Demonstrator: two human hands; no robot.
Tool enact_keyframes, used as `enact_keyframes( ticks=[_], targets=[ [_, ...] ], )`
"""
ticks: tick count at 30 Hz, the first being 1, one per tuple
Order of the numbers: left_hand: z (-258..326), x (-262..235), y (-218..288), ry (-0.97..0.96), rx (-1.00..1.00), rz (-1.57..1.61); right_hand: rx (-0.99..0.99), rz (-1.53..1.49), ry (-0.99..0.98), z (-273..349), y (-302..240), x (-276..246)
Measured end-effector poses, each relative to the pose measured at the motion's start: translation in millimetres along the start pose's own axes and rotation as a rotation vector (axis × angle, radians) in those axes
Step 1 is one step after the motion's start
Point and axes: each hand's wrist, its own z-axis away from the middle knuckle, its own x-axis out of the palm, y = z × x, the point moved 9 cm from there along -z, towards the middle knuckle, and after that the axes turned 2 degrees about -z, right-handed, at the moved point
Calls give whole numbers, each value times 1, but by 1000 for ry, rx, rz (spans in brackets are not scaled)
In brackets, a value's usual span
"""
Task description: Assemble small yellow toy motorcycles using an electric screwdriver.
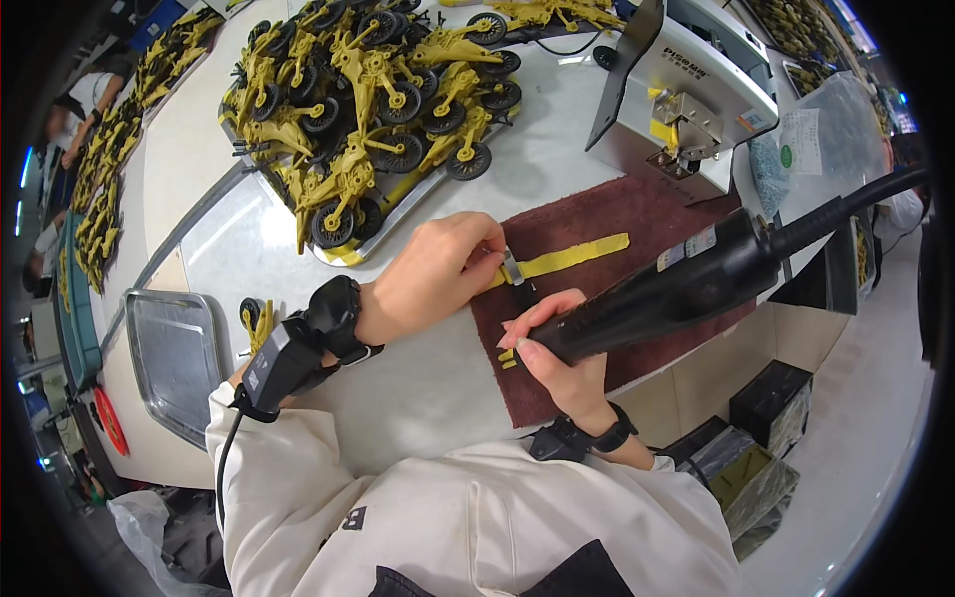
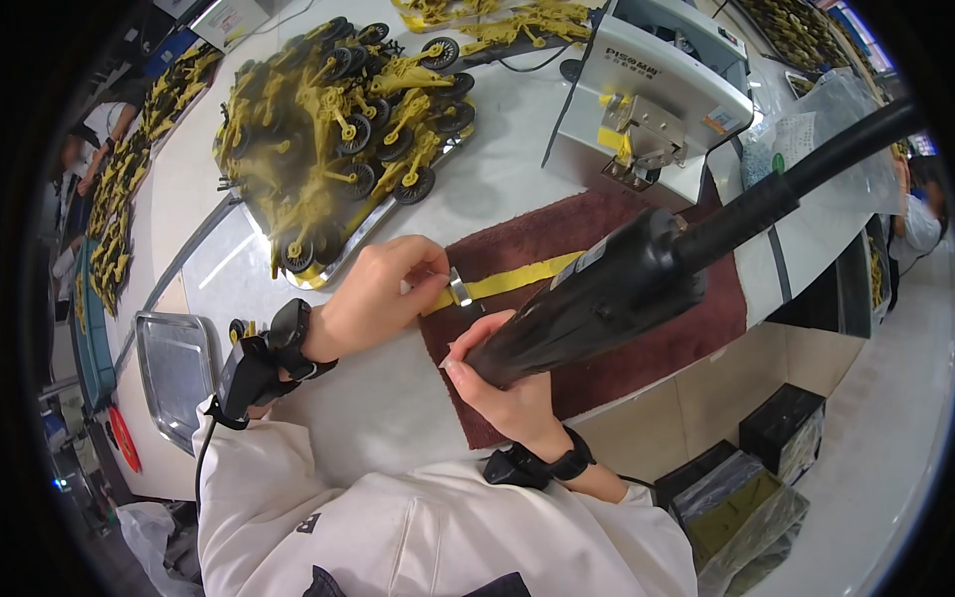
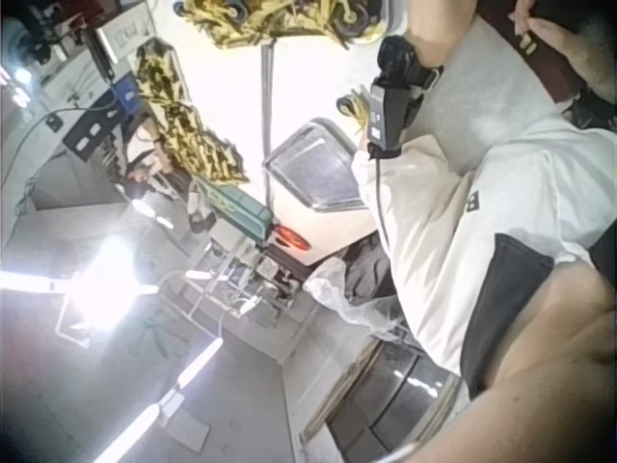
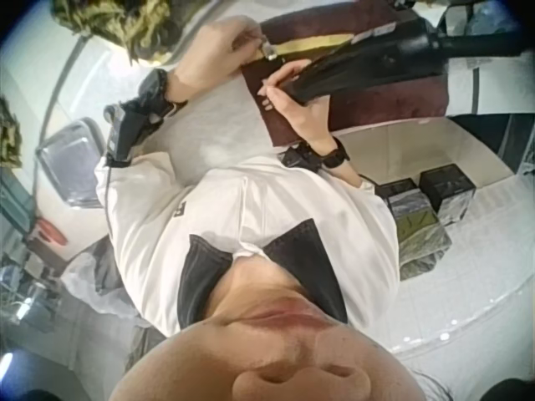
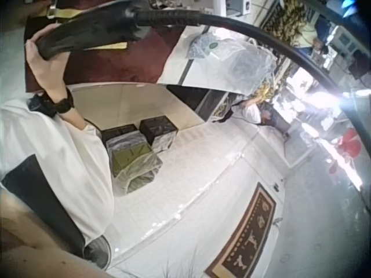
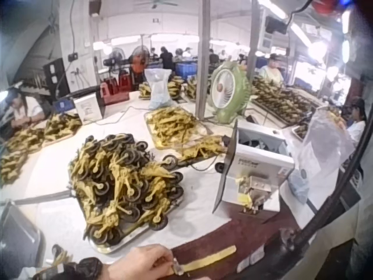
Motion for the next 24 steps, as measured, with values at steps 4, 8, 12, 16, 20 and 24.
enact_keyframes(
  ticks=[4,8,12,16,20,24],
  targets=[
    [-8,-16,5,-89,-188,79,-5,40,25,3,-1,-4],
    [-69,-51,83,0,103,68,28,37,53,5,-5,-3],
    [-165,-59,173,267,657,-303,2,88,35,6,-5,-3],
    [-221,-34,170,486,704,-596,37,109,-8,3,-2,10],
    [-206,-10,148,607,755,-722,41,81,-17,-2,-7,7],
    [-191,-61,132,376,670,-515,28,-8,-11,2,-8,7]
  ],
)
